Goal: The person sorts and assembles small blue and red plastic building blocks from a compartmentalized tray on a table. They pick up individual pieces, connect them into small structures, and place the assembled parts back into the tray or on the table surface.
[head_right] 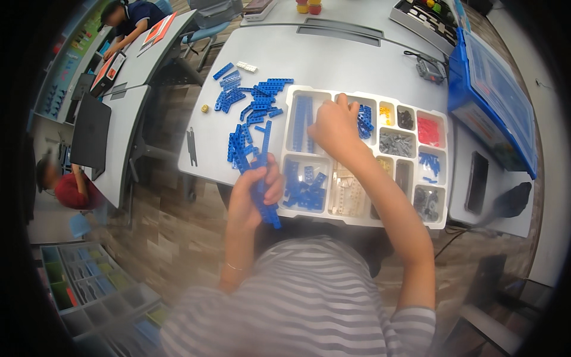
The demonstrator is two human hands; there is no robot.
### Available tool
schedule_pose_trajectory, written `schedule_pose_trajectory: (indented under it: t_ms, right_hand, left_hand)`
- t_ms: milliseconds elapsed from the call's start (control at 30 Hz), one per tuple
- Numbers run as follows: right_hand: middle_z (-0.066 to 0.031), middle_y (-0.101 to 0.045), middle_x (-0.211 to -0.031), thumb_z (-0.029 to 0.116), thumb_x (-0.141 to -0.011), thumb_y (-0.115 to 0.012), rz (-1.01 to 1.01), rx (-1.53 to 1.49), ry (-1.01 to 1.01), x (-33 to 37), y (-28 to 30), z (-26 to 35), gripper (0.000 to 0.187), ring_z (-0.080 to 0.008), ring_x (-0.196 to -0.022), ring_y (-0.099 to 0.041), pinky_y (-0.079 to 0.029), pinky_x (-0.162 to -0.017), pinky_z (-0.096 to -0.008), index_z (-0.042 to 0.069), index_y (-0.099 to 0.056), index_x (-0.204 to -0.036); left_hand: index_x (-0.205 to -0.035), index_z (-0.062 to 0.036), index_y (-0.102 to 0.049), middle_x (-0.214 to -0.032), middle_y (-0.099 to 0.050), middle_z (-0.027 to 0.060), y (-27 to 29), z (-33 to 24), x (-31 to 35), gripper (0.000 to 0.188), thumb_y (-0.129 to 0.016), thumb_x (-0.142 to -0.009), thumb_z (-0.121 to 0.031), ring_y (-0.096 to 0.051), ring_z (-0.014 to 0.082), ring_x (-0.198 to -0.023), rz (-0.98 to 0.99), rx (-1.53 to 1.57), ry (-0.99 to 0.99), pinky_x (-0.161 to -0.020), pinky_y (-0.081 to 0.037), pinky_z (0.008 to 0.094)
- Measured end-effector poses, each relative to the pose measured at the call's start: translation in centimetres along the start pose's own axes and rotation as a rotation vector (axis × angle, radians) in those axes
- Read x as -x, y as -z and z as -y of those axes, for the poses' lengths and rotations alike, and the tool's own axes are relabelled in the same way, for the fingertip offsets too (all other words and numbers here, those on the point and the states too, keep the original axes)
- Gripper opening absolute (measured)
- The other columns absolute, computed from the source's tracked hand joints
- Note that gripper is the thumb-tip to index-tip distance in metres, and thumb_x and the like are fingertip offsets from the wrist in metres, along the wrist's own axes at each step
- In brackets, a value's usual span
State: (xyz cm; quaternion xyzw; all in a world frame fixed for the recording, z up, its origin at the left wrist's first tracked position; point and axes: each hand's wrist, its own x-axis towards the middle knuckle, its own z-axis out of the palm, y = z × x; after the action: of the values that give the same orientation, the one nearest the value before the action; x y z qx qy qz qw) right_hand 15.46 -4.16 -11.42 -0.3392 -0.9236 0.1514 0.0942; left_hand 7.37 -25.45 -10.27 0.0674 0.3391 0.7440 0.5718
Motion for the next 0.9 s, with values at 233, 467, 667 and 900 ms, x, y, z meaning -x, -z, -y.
schedule_pose_trajectory:
  t_ms: [233,467,667,900]
  right_hand:
    - [-0.0124,-0.069,-0.084,0.005,-0.078,-0.066,-0.185,0.004,0.141,0.7,-0.6,1.0,0.008,-0.0315,-0.105,-0.055,-0.034,-0.097,-0.0494,0.002,-0.072,-0.082]
    - [-0.0097,-0.070,-0.078,0.015,-0.081,-0.075,-0.115,-0.022,0.122,0.7,0.4,0.8,0.010,-0.0292,-0.102,-0.057,-0.034,-0.099,-0.0486,0.005,-0.072,-0.079]
    - [-0.0103,-0.070,-0.077,0.006,-0.083,-0.067,-0.093,0.001,0.149,0.8,0.2,0.5,0.006,-0.0290,-0.103,-0.057,-0.034,-0.102,-0.0507,0.006,-0.072,-0.079]
    - [-0.0086,-0.073,-0.096,0.002,-0.076,-0.072,-0.100,0.160,0.144,0.1,-0.2,0.4,0.016,-0.0263,-0.104,-0.060,-0.036,-0.101,-0.0439,0.007,-0.078,-0.090]
  left_hand:
    - [-0.121,-0.0033,-0.056,-0.082,-0.049,0.0030,0.6,0.4,0.4,0.029,-0.058,-0.095,-0.016,-0.046,0.0128,-0.061,0.019,-0.010,0.000,-0.051,-0.034,0.0254]
    - [-0.113,-0.0023,-0.055,-0.079,-0.056,0.0037,-0.8,-1.5,0.4,0.018,-0.062,-0.097,-0.009,-0.055,0.0126,-0.063,0.012,-0.476,-0.142,-0.056,-0.043,0.0271]
    - [-0.114,-0.0012,-0.058,-0.081,-0.066,0.0125,-3.9,-3.4,-3.4,0.022,-0.064,-0.096,-0.013,-0.062,0.0177,-0.071,-0.134,-1.357,-0.569,-0.067,-0.048,0.0322]
    - [-0.095,0.0012,-0.066,-0.080,-0.071,0.0230,-4.4,-2.4,-9.4,0.026,-0.074,-0.088,-0.022,-0.072,0.0393,-0.077,-0.211,-1.980,-0.370,-0.069,-0.056,0.0483]
